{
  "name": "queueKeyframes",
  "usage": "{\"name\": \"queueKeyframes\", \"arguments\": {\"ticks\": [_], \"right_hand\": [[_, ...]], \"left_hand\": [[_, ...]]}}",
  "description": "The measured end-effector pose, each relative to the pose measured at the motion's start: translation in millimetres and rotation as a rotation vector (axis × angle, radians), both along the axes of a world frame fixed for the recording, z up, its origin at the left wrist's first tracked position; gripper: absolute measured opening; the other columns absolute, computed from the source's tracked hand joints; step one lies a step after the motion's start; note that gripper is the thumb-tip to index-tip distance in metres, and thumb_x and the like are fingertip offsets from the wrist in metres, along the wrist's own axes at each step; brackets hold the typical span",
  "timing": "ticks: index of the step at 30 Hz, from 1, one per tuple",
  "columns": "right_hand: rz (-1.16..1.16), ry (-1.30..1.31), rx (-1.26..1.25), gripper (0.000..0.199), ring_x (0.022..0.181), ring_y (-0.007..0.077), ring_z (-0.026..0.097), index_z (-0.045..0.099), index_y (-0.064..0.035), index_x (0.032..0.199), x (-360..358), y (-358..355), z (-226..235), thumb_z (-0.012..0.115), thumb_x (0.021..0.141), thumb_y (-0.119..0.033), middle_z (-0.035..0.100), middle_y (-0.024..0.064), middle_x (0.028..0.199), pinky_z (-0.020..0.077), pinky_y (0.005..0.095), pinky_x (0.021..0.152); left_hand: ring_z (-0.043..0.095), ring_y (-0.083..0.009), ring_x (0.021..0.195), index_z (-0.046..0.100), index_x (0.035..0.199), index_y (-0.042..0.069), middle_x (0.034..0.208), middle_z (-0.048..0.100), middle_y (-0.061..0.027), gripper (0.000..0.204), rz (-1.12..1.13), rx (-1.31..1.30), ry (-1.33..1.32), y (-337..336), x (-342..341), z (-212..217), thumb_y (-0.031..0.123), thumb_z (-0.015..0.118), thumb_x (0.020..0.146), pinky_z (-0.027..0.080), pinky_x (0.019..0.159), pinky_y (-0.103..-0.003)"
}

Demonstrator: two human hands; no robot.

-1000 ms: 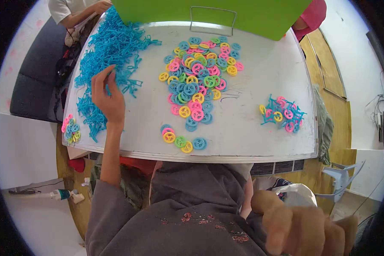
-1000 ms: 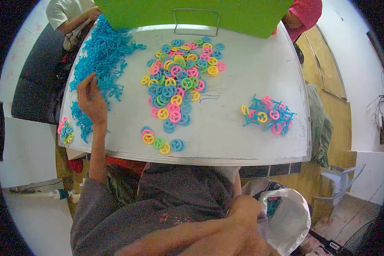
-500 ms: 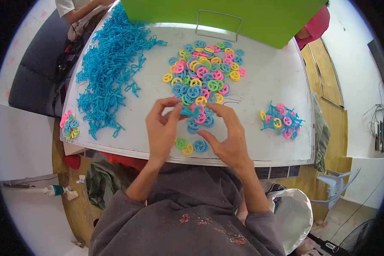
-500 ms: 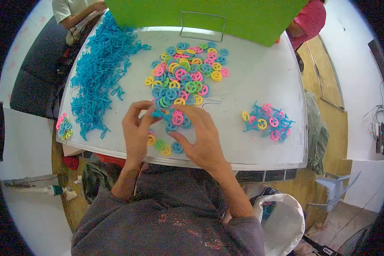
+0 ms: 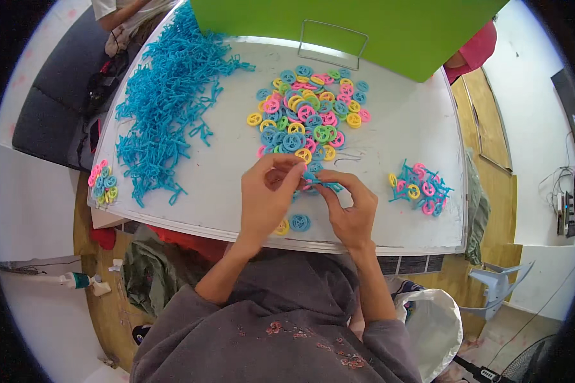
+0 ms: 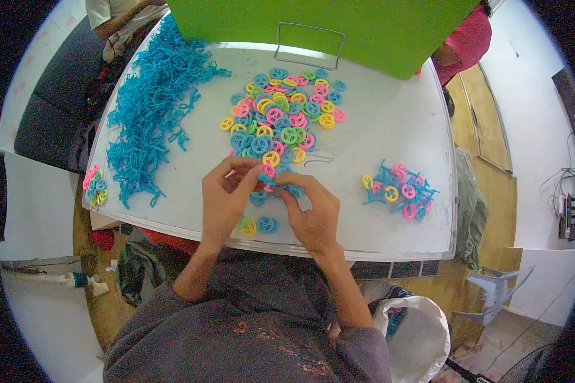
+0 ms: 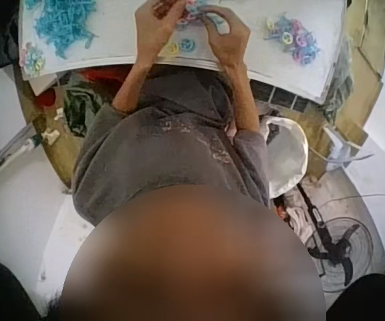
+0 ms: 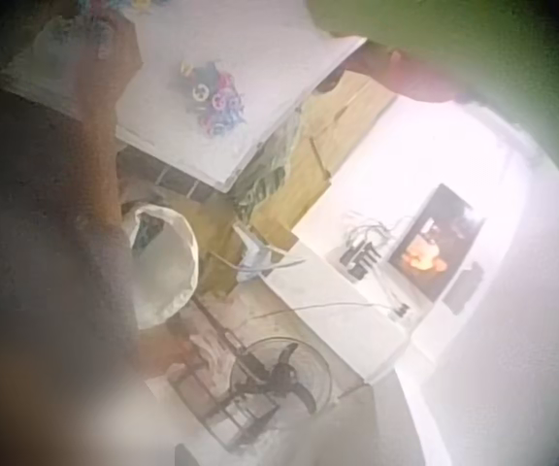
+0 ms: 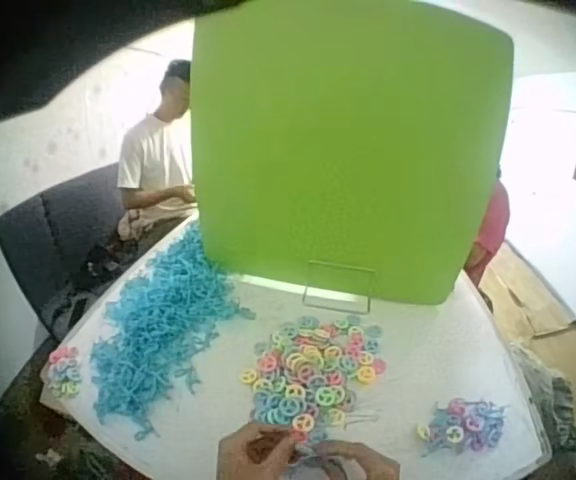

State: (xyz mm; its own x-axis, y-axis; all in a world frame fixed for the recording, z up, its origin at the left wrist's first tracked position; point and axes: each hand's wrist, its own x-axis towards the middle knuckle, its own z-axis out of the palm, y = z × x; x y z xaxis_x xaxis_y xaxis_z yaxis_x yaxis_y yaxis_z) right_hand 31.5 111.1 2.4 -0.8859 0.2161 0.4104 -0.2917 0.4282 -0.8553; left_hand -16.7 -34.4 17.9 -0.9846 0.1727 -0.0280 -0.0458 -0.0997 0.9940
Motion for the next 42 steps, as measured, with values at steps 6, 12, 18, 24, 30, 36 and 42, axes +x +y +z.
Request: {"name": "queueKeyframes", "arguments": {"ticks": [6, 12, 18, 24, 30, 36, 42], "right_hand": [[-0.013, -0.036, -0.081, 0.02, 0.09, 0.0148, 0.064, 0.063, 0.0025, 0.1, 0, 3, 2, 0.068, 0.081, 0.006, 0.066, 0.0082, 0.095, 0.0508, 0.0262, 0.079], [-0.067, -0.138, -0.383, 0.02, 0.087, 0.0124, 0.063, 0.063, 0.0024, 0.103, 5, 14, -9, 0.067, 0.084, 0.004, 0.065, 0.0068, 0.094, 0.0498, 0.0245, 0.076], [-0.115, -0.196, -0.361, 0.02, 0.084, 0.012, 0.063, 0.063, 0.0034, 0.105, 14, 32, -17, 0.066, 0.085, 0.002, 0.066, 0.0066, 0.092, 0.0486, 0.0229, 0.078], [-0.107, -0.18, -0.217, 0.018, 0.082, 0.0152, 0.063, 0.07, 0.0004, 0.095, 19, 29, -13, 0.073, 0.077, 0.001, 0.069, 0.0079, 0.089, 0.0483, 0.0274, 0.077], [-0.099, -0.139, -0.048, 0.017, 0.083, 0.0122, 0.062, 0.07, -0.0005, 0.093, 20, 30, -7, 0.069, 0.077, 0.006, 0.069, 0.0067, 0.089, 0.0478, 0.0254, 0.076], [-0.037, -0.067, 0.022, 0.023, 0.082, 0.0156, 0.063, 0.071, 0.0, 0.093, 16, 23, -4, 0.068, 0.073, 0.011, 0.068, 0.0088, 0.088, 0.0495, 0.0267, 0.074], [-0.014, -0.083, 0.007, 0.027, 0.083, 0.018, 0.063, 0.072, -0.0014, 0.093, 18, 22, -4, 0.065, 0.071, 0.013, 0.067, 0.0102, 0.09, 0.0511, 0.0288, 0.073]], "left_hand": [[0.065, -0.0137, 0.077, 0.063, 0.102, -0.004, 0.086, 0.066, -0.0074, 0.016, -0.06, 0.076, -0.034, 6, 1, 5, 0.005, 0.063, 0.089, 0.053, 0.071, -0.025], [0.062, -0.0099, 0.074, 0.065, 0.102, 0.0, 0.086, 0.065, -0.0038, 0.015, 0.033, -0.038, 0.104, 6, -4, 2, 0.006, 0.064, 0.088, 0.048, 0.062, -0.022], [0.056, -0.0237, 0.077, 0.069, 0.093, 0.008, 0.083, 0.06, -0.0073, 0.018, -0.008, -0.783, 0.646, -12, -19, -18, 0.006, 0.07, 0.076, 0.047, 0.07, -0.036], [0.056, -0.0275, 0.083, 0.067, 0.088, 0.007, 0.086, 0.061, -0.0092, 0.02, -0.073, -0.797, 0.654, -5, -20, -28, 0.008, 0.075, 0.069, 0.046, 0.074, -0.039], [0.059, -0.022, 0.069, 0.066, 0.086, 0.006, 0.078, 0.062, -0.0092, 0.015, 0.018, -0.594, 0.373, -9, -17, -17, 0.009, 0.074, 0.074, 0.046, 0.064, -0.034], [0.06, -0.0119, 0.075, 0.063, 0.09, 0.003, 0.085, 0.065, -0.0044, 0.008, -0.106, -0.173, 0.11, -7, -5, 3, 0.007, 0.068, 0.086, 0.047, 0.064, -0.027], [0.059, -0.0085, 0.076, 0.055, 0.097, 0.002, 0.085, 0.062, -0.0011, 0.014, -0.22, -0.03, -0.056, -7, 2, -10, 0.008, 0.065, 0.089, 0.046, 0.064, -0.023]]}}
